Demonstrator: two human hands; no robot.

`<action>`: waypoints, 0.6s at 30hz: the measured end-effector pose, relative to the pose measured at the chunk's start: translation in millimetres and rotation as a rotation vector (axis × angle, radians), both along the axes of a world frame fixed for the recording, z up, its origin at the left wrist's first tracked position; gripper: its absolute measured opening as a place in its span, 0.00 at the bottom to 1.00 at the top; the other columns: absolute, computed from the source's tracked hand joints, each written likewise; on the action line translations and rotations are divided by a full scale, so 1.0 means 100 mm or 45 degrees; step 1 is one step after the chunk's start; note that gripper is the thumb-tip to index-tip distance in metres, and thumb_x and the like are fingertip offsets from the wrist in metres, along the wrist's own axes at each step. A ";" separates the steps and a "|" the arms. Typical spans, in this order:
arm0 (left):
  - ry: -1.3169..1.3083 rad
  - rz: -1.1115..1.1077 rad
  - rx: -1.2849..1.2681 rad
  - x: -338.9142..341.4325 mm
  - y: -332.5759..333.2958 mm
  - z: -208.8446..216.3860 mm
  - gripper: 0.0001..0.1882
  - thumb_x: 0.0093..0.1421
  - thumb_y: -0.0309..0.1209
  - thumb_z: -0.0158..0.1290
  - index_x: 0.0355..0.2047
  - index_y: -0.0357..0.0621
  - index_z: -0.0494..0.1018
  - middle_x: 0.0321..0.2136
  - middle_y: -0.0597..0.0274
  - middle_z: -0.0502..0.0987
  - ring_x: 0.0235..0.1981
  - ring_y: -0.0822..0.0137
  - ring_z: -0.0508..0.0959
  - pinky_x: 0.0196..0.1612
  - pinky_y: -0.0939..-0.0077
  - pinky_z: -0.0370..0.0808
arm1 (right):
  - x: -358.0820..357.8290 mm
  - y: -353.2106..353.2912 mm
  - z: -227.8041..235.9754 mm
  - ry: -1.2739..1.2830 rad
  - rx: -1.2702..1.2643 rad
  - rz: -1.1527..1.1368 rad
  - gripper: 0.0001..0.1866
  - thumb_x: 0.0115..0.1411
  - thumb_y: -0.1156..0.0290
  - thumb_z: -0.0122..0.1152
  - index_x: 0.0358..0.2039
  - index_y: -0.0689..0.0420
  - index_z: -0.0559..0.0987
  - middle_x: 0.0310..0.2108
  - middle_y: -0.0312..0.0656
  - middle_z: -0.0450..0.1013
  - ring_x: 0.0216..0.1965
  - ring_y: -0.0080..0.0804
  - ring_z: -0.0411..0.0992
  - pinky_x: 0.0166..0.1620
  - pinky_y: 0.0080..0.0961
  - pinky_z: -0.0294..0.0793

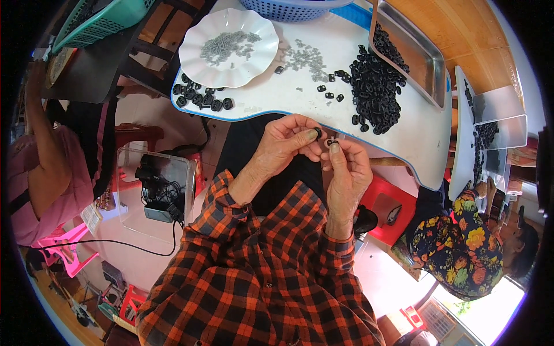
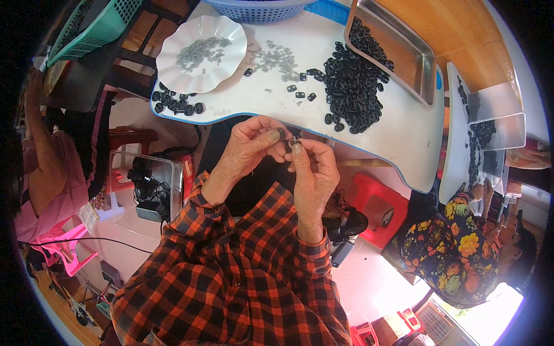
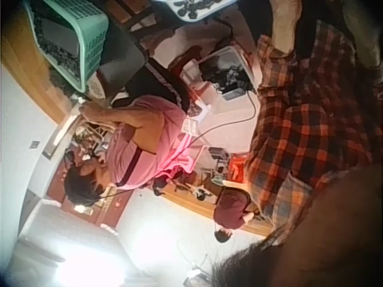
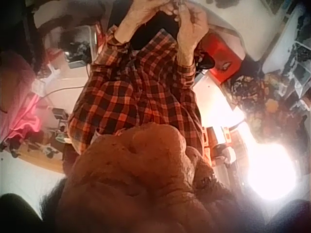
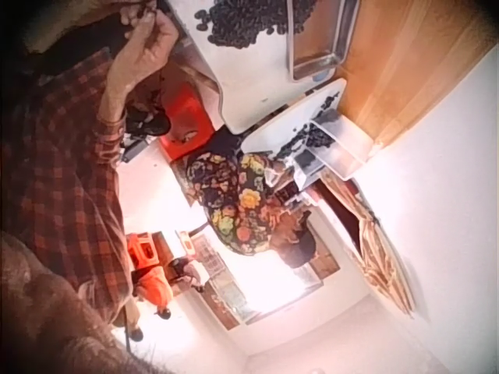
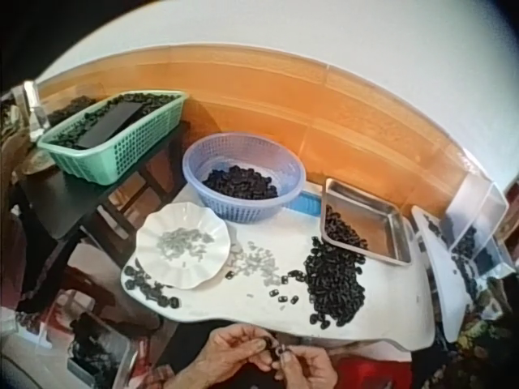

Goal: The person assembles plastic cord locks by picking up small pins and fitting them into black plastic lock components by hand.

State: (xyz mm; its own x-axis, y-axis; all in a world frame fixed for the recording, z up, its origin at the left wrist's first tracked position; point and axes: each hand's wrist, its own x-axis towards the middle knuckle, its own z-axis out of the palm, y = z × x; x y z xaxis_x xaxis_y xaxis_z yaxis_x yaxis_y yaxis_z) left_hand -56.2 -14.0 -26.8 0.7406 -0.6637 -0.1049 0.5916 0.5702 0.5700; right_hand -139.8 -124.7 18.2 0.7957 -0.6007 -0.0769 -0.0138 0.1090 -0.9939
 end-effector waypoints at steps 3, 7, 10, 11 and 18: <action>-0.185 0.065 0.095 -0.02 -0.01 0.01 0.10 0.60 0.21 0.50 0.41 0.30 0.70 0.32 0.55 0.77 0.30 0.69 0.80 0.31 0.77 0.82 | 0.00 0.00 -0.02 -0.063 0.041 -0.009 0.05 0.59 0.75 0.58 0.36 0.62 0.75 0.27 0.36 0.74 0.25 0.16 0.69 0.27 0.11 0.68; -0.162 0.070 0.067 -0.03 -0.01 0.04 0.14 0.59 0.20 0.50 0.46 0.30 0.69 0.33 0.55 0.77 0.32 0.69 0.80 0.35 0.77 0.81 | 0.00 0.00 0.00 0.000 -0.022 -0.030 0.06 0.59 0.75 0.57 0.36 0.62 0.75 0.27 0.36 0.74 0.25 0.15 0.69 0.27 0.11 0.68; -0.113 0.042 0.015 -0.02 -0.01 0.00 0.17 0.59 0.20 0.50 0.49 0.30 0.68 0.35 0.54 0.77 0.33 0.68 0.80 0.37 0.76 0.81 | 0.00 0.01 -0.01 0.001 -0.001 -0.038 0.06 0.59 0.75 0.57 0.36 0.62 0.75 0.26 0.36 0.73 0.25 0.15 0.69 0.26 0.11 0.68; -0.086 0.001 -0.015 -0.02 -0.01 -0.01 0.18 0.59 0.20 0.51 0.50 0.31 0.67 0.36 0.53 0.77 0.34 0.67 0.80 0.38 0.76 0.81 | 0.00 0.00 -0.01 -0.006 0.017 -0.041 0.06 0.59 0.75 0.57 0.36 0.63 0.75 0.26 0.36 0.73 0.24 0.15 0.69 0.26 0.11 0.68; -0.043 -0.032 -0.049 -0.01 0.01 0.01 0.18 0.57 0.19 0.52 0.49 0.30 0.68 0.36 0.52 0.77 0.35 0.64 0.80 0.39 0.73 0.81 | 0.01 0.02 0.02 -0.010 -0.003 -0.031 0.07 0.58 0.77 0.57 0.38 0.63 0.76 0.25 0.34 0.73 0.22 0.14 0.67 0.25 0.10 0.66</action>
State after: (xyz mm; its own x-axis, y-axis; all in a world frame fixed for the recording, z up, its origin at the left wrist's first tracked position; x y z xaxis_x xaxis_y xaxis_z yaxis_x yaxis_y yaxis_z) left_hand -56.9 -12.6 -25.9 0.7263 -0.6853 -0.0542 0.5868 0.5770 0.5681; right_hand -139.0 -123.1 20.3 0.7814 -0.6202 -0.0691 -0.0031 0.1070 -0.9943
